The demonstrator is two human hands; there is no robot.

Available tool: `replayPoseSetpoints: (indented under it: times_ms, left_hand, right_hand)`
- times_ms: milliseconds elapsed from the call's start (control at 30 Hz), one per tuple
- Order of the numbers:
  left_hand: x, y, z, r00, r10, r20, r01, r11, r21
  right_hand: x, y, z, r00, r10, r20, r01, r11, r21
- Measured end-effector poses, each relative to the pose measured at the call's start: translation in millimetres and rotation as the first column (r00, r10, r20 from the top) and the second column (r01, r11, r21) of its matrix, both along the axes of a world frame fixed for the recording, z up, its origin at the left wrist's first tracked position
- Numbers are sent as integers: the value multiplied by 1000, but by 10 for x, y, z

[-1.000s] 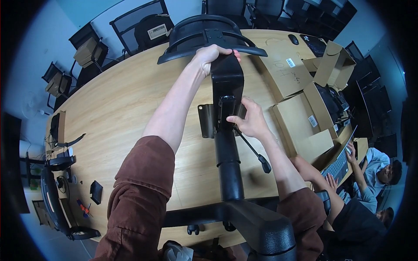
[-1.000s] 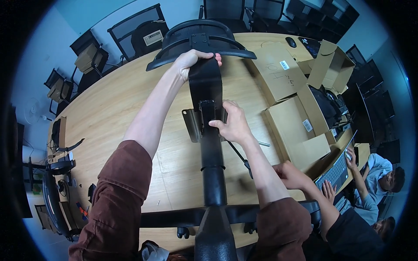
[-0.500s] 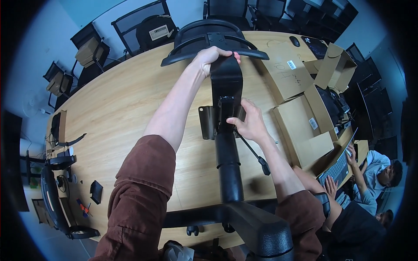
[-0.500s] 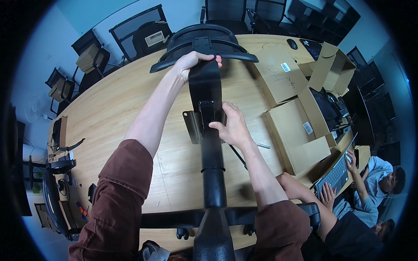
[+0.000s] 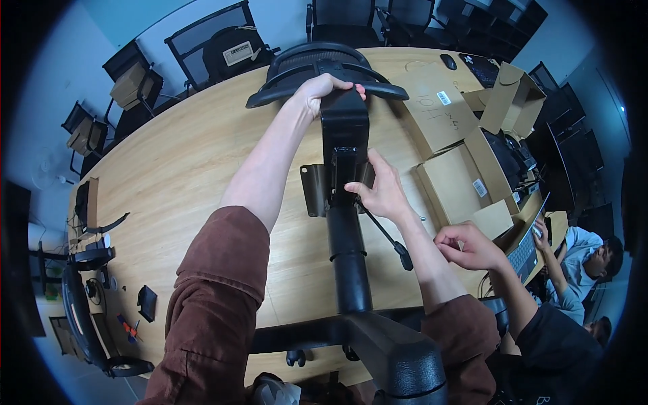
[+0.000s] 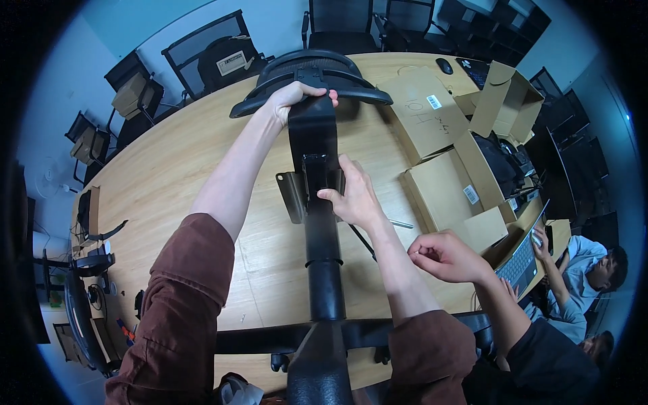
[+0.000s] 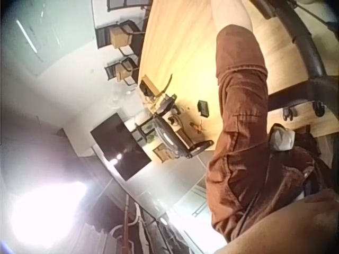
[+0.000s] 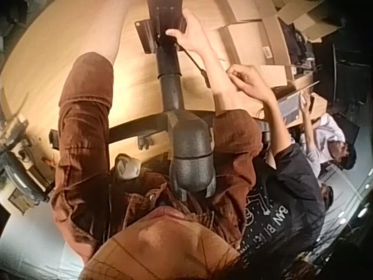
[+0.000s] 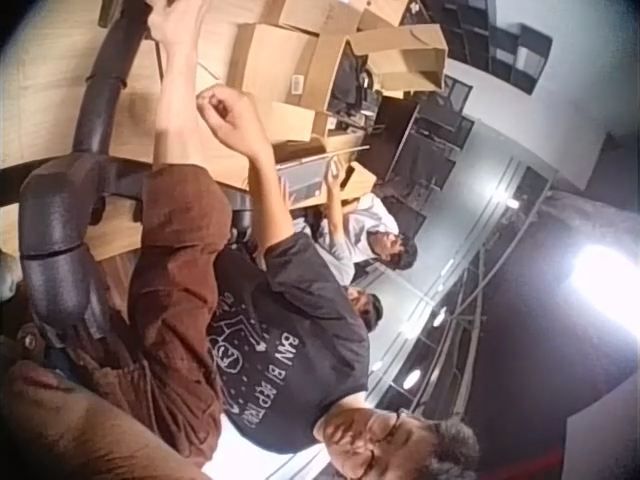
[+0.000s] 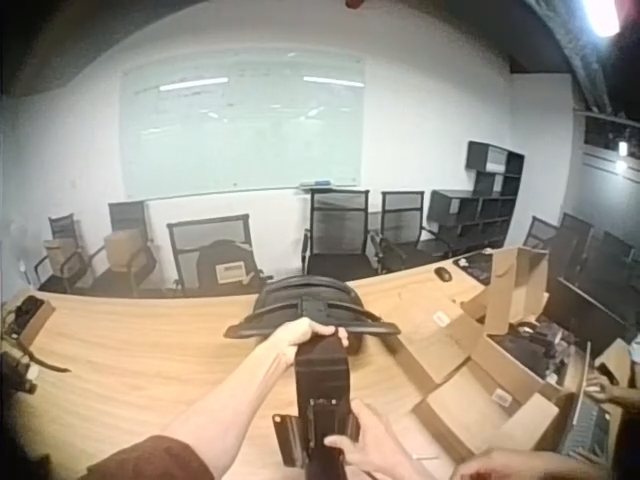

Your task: Assemble an office chair by attaching the seat and base components.

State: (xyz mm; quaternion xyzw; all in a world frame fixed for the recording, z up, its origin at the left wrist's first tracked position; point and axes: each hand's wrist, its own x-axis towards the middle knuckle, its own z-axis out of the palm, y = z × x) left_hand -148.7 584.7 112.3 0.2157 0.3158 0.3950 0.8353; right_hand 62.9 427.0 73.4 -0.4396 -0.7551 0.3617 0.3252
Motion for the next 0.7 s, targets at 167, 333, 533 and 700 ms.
replayPoseSetpoints:
  times_ms: [167,333,533,700]
  left_hand:
    - [-8,-6,-12,1000,27,-3,-27,998,-65]
    - [-9,-31,-4,1000,19,17,-17,997,-81]
    - [-8,-58,6,995,64,-74,-67,996,-50]
    - [-5,-246,25,926,206,-317,-171,976,136]
  right_hand:
    - [16,33,-64,1000,13,-16,-10,991,132]
    - [11,-6,6,1000,-8,27,7,1000,30]
    - [4,-20,-10,1000,6,-10,-6,997,72]
    - [-6,-12,-56,999,13,-35,-11,997,72]
